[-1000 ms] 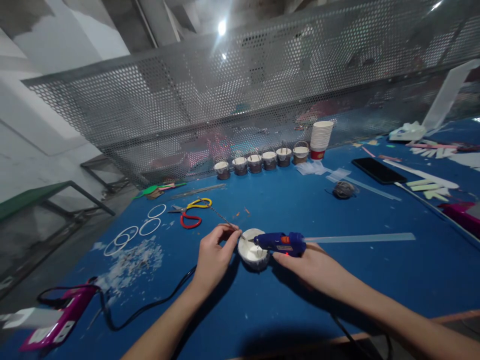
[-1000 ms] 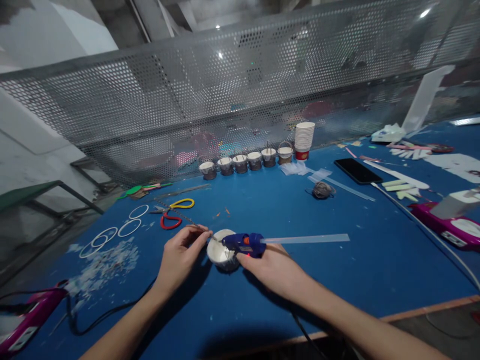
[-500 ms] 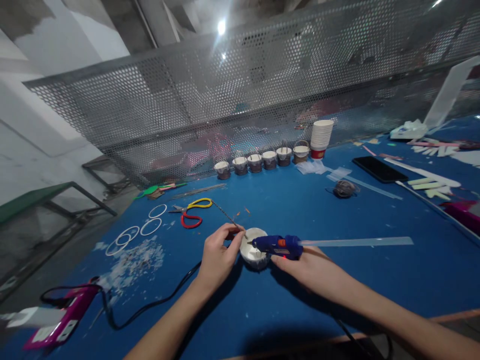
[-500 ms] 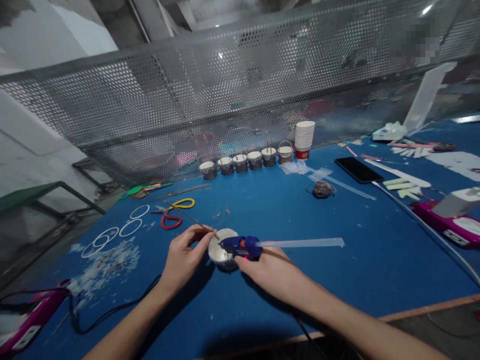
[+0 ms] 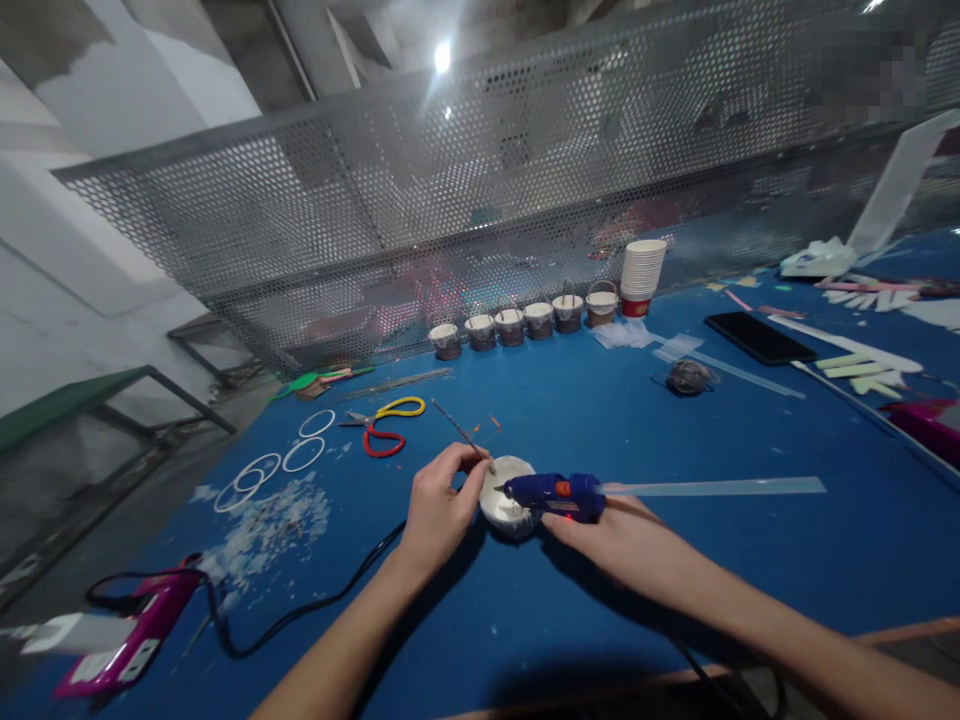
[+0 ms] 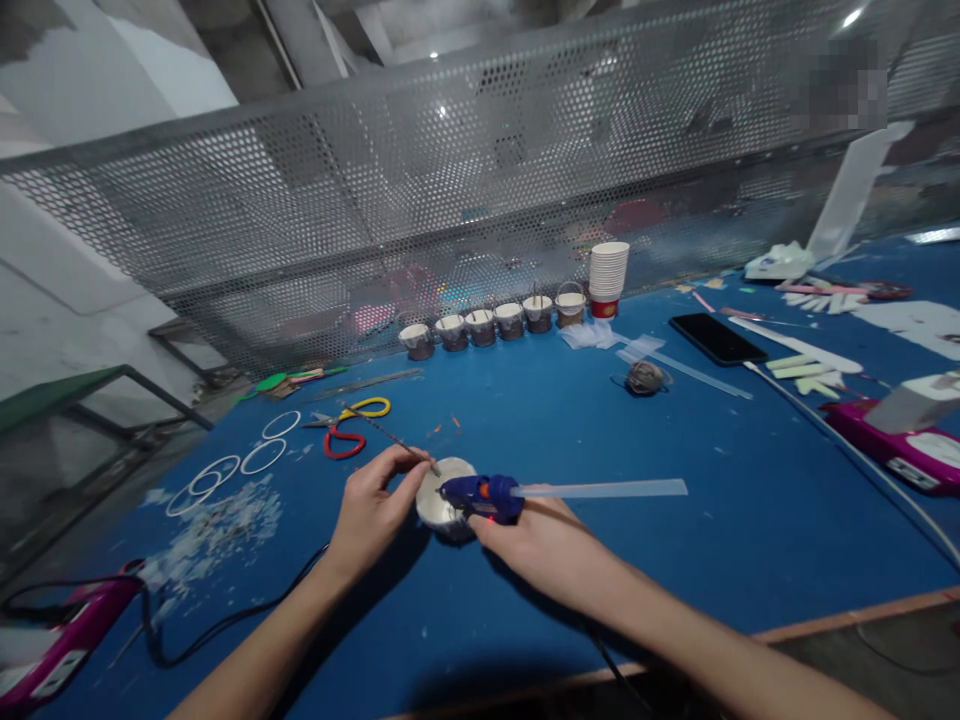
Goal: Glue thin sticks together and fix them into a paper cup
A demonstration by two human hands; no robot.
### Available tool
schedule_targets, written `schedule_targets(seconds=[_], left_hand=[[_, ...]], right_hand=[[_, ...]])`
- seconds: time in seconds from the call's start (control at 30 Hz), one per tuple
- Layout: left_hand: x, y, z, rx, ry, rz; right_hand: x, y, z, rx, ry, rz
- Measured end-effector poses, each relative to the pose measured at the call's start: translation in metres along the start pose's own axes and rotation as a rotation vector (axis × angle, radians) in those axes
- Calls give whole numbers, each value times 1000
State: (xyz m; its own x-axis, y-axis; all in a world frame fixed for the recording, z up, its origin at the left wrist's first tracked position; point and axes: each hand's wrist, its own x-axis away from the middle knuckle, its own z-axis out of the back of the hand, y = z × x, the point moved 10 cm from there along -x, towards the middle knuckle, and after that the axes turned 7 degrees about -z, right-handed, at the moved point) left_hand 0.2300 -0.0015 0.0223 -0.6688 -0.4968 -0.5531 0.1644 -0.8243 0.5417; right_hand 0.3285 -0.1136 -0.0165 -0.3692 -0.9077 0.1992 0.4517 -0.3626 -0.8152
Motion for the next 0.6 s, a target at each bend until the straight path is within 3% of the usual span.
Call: schedule_targets(seconds=[0.43,0.6], left_hand=[[1,5,0,-53,1,-101],[1,7,0,-53,1,-124]], right_hand=[[0,-4,-2,5,-22,83],[0,-6,1,32,33,106]])
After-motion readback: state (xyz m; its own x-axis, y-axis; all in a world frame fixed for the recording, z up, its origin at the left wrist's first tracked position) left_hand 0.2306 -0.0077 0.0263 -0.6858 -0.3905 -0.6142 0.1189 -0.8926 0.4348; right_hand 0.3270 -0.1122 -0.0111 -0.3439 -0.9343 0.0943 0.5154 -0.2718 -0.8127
